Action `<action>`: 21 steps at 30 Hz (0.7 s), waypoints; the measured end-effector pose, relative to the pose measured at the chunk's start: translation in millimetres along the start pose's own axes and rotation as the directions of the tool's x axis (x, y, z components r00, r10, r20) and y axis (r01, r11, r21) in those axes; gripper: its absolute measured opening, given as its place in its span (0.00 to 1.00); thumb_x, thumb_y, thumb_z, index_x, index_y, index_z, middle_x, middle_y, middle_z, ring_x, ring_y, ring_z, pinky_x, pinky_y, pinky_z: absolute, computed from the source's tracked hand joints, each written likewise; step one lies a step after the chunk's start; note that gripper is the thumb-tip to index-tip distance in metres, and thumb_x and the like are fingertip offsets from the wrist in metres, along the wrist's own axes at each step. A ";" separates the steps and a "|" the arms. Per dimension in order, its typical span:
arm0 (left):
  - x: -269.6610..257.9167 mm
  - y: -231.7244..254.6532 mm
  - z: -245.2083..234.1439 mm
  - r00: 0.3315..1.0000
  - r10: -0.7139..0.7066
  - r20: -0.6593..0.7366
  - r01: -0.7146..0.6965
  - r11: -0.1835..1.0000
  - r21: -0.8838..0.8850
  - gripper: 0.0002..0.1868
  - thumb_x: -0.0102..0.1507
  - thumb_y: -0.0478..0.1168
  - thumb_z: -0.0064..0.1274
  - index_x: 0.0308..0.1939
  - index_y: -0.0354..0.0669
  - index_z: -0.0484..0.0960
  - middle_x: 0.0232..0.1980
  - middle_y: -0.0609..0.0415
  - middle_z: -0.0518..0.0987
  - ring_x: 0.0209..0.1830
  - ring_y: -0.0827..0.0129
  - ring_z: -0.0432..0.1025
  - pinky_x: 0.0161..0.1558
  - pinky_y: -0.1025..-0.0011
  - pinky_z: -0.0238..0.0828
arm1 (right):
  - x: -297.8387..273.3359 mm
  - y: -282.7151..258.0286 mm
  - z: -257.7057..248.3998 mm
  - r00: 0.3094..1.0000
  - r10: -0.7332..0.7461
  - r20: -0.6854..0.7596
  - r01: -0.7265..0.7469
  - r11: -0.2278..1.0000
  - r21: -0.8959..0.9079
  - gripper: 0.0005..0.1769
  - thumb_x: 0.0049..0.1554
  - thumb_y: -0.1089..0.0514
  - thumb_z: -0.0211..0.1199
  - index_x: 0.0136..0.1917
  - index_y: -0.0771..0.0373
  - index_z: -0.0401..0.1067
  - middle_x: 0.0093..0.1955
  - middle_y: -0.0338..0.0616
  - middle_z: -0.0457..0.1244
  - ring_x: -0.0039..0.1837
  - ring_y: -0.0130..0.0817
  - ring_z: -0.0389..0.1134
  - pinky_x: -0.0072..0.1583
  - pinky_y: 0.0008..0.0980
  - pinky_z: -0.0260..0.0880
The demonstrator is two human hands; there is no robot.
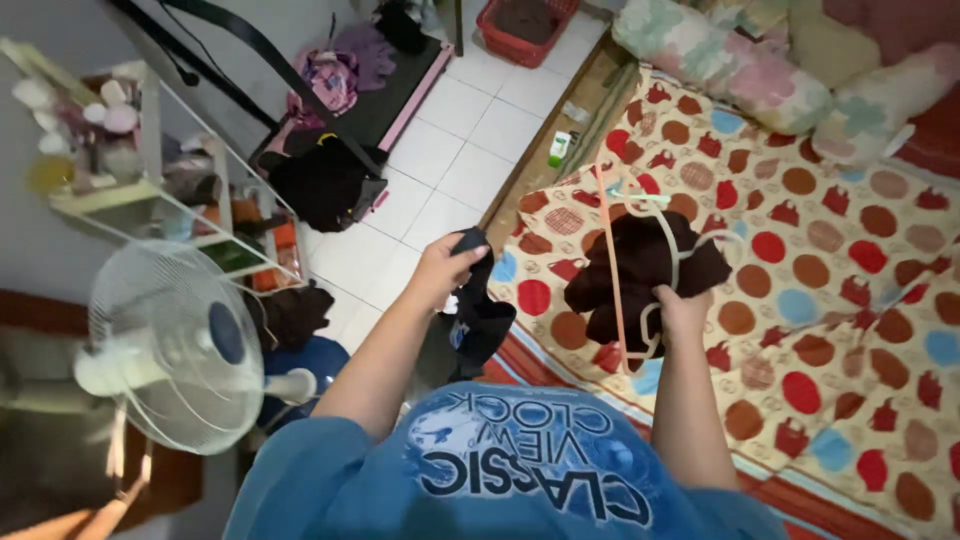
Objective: The person tidies a bedroom by picking up clothes, a bag, and hangers from the bed and floor, placing them into a red basket. They also fold and arrange bedding and pillows on the bed.
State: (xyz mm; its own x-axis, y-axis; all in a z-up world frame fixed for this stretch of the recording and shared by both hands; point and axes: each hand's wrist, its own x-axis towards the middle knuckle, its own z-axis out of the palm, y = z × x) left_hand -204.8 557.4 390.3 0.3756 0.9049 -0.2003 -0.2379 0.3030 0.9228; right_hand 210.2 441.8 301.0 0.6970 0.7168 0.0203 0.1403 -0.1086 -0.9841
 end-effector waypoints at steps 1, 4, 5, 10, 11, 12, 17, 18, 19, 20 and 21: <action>2.9 2.1 -13.5 1.000 -0.010 0.026 0.010 1.000 -0.007 0.11 0.62 0.40 0.62 0.44 0.38 0.82 0.24 0.65 0.70 0.17 0.82 0.57 0.19 0.78 0.49 | -5.6 -0.6 15.0 1.000 0.027 -0.011 -0.027 0.999 -0.027 0.38 0.47 0.65 0.67 0.71 0.71 0.63 0.63 0.51 0.66 0.61 0.41 0.69 0.61 0.35 0.70; 13.6 10.8 -38.9 0.998 -0.037 0.042 0.035 0.999 0.037 0.10 0.62 0.40 0.62 0.43 0.39 0.83 0.23 0.65 0.70 0.16 0.82 0.57 0.19 0.78 0.48 | -8.0 -7.5 62.3 0.992 -0.127 0.021 0.128 0.990 -0.065 0.41 0.48 0.66 0.68 0.73 0.72 0.59 0.66 0.53 0.64 0.64 0.42 0.67 0.64 0.35 0.67; 19.6 17.8 -47.9 0.998 -0.040 0.038 0.038 0.997 0.068 0.10 0.62 0.40 0.62 0.43 0.39 0.83 0.22 0.65 0.71 0.16 0.82 0.57 0.19 0.78 0.49 | -8.1 -13.0 76.3 0.997 -0.070 0.015 0.070 0.996 -0.052 0.41 0.47 0.66 0.67 0.73 0.71 0.59 0.66 0.52 0.64 0.63 0.42 0.67 0.63 0.35 0.68; 54.6 36.9 -80.0 0.999 -0.010 -0.040 0.012 0.997 0.072 0.10 0.63 0.41 0.63 0.40 0.37 0.81 0.23 0.64 0.70 0.16 0.82 0.58 0.19 0.78 0.50 | -14.9 -26.8 112.4 0.997 0.076 -0.005 -0.076 0.996 -0.053 0.41 0.47 0.65 0.67 0.73 0.71 0.59 0.65 0.53 0.64 0.63 0.43 0.68 0.62 0.35 0.69; 62.8 39.2 -86.9 0.997 0.007 -0.072 -0.002 0.998 0.069 0.11 0.63 0.40 0.63 0.40 0.37 0.80 0.23 0.64 0.70 0.17 0.81 0.59 0.19 0.78 0.51 | -10.6 -27.4 116.8 0.998 0.059 0.003 -0.059 0.997 -0.059 0.41 0.47 0.66 0.67 0.73 0.71 0.59 0.65 0.53 0.64 0.63 0.43 0.68 0.62 0.35 0.69; 74.2 43.8 -94.4 0.996 0.009 -0.088 -0.001 0.996 0.093 0.11 0.63 0.41 0.63 0.40 0.38 0.81 0.22 0.64 0.69 0.16 0.81 0.59 0.19 0.78 0.51 | -4.1 -27.7 121.3 0.999 0.042 0.012 -0.042 0.997 -0.065 0.41 0.47 0.66 0.66 0.73 0.70 0.59 0.65 0.53 0.65 0.63 0.43 0.68 0.63 0.35 0.68; 104.8 64.7 -112.6 0.989 0.081 -0.120 -0.076 0.996 0.052 0.11 0.61 0.42 0.64 0.41 0.39 0.82 0.23 0.66 0.70 0.16 0.82 0.59 0.19 0.78 0.53 | 21.0 -41.1 136.2 0.999 0.009 0.036 -0.010 1.000 0.025 0.41 0.46 0.67 0.64 0.72 0.70 0.59 0.65 0.52 0.64 0.63 0.42 0.67 0.62 0.35 0.69; 113.1 73.4 -116.4 0.989 0.100 -0.112 -0.091 0.993 0.078 0.12 0.62 0.42 0.64 0.40 0.38 0.80 0.22 0.65 0.69 0.16 0.81 0.59 0.19 0.77 0.53 | 29.5 -47.5 141.6 0.999 0.001 0.037 -0.002 1.000 0.027 0.39 0.47 0.67 0.64 0.72 0.70 0.60 0.64 0.52 0.65 0.62 0.42 0.68 0.62 0.35 0.69; 116.6 77.5 -119.6 0.990 0.097 -0.107 -0.086 0.991 0.098 0.13 0.63 0.43 0.64 0.38 0.37 0.79 0.22 0.64 0.69 0.16 0.81 0.59 0.19 0.77 0.52 | 27.1 -50.7 141.2 0.999 0.011 0.038 -0.012 1.000 0.016 0.38 0.47 0.67 0.64 0.71 0.70 0.61 0.64 0.52 0.65 0.62 0.43 0.68 0.62 0.36 0.70; 121.5 81.9 -121.0 0.990 0.093 -0.101 -0.081 0.990 0.118 0.14 0.63 0.43 0.64 0.37 0.36 0.77 0.21 0.64 0.68 0.16 0.81 0.59 0.20 0.77 0.52 | 28.9 -55.2 143.1 0.999 0.012 0.034 -0.012 1.000 -0.005 0.38 0.48 0.68 0.64 0.71 0.70 0.61 0.64 0.52 0.65 0.62 0.42 0.68 0.62 0.36 0.69; 129.7 89.6 -120.9 0.990 0.097 -0.099 -0.087 0.991 0.101 0.13 0.63 0.42 0.64 0.38 0.37 0.78 0.21 0.64 0.68 0.16 0.81 0.58 0.20 0.77 0.52 | 37.2 -62.6 144.6 1.000 0.010 0.027 -0.009 1.000 -0.026 0.38 0.48 0.68 0.64 0.71 0.70 0.60 0.63 0.51 0.65 0.61 0.42 0.68 0.61 0.36 0.69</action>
State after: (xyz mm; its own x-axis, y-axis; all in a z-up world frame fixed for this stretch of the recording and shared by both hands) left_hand -285.6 738.0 407.2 0.2605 0.9550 -0.1417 -0.1777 0.1917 0.9652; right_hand 125.7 574.9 337.9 0.6790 0.7341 0.0056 0.1522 -0.1333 -0.9793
